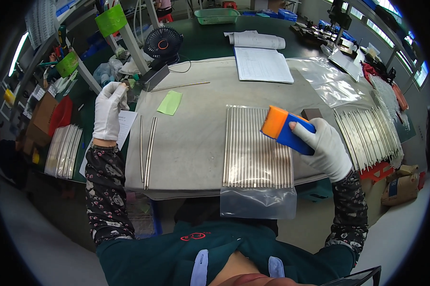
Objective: Sorting, sanding the ends of, and packaging metal rods into plastic bags at an industrial workbench.
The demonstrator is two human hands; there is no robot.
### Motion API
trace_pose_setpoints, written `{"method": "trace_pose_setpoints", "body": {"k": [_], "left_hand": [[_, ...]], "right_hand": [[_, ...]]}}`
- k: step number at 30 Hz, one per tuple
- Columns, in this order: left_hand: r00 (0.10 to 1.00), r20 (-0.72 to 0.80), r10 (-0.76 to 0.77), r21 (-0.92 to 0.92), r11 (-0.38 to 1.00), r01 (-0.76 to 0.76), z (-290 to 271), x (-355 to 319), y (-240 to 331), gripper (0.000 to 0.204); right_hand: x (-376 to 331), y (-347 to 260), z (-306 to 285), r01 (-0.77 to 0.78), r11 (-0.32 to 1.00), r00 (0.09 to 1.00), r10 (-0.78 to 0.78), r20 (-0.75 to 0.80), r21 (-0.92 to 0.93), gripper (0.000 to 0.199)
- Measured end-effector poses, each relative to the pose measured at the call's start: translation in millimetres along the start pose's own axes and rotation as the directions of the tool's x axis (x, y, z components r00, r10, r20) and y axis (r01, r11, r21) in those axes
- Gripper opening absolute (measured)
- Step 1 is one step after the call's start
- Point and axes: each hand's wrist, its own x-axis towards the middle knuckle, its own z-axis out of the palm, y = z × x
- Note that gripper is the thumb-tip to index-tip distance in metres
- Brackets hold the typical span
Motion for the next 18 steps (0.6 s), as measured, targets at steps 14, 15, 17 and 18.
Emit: {"method": "trace_pose_setpoints", "body": {"k": [14,15,17,18], "left_hand": [[0.301,0.478,0.825,0.383,0.113,-0.917,155,-60,73,0.026],[0.3,0.481,0.824,0.398,0.1,-0.912,157,-54,70,0.025],[0.299,0.468,0.832,0.42,0.089,-0.903,156,-48,67,0.025],[0.298,0.449,0.842,0.425,0.092,-0.9,154,-47,66,0.025]], "right_hand": [[133,45,96,-0.64,0.753,0.757,0.652,-0.04,0.154,0.054],[141,47,99,-0.67,0.731,0.734,0.678,-0.028,0.131,0.054],[151,55,104,-0.705,0.694,0.701,0.713,-0.002,0.144,0.052],[155,60,107,-0.737,0.663,0.672,0.739,0.04,0.132,0.051]]}}
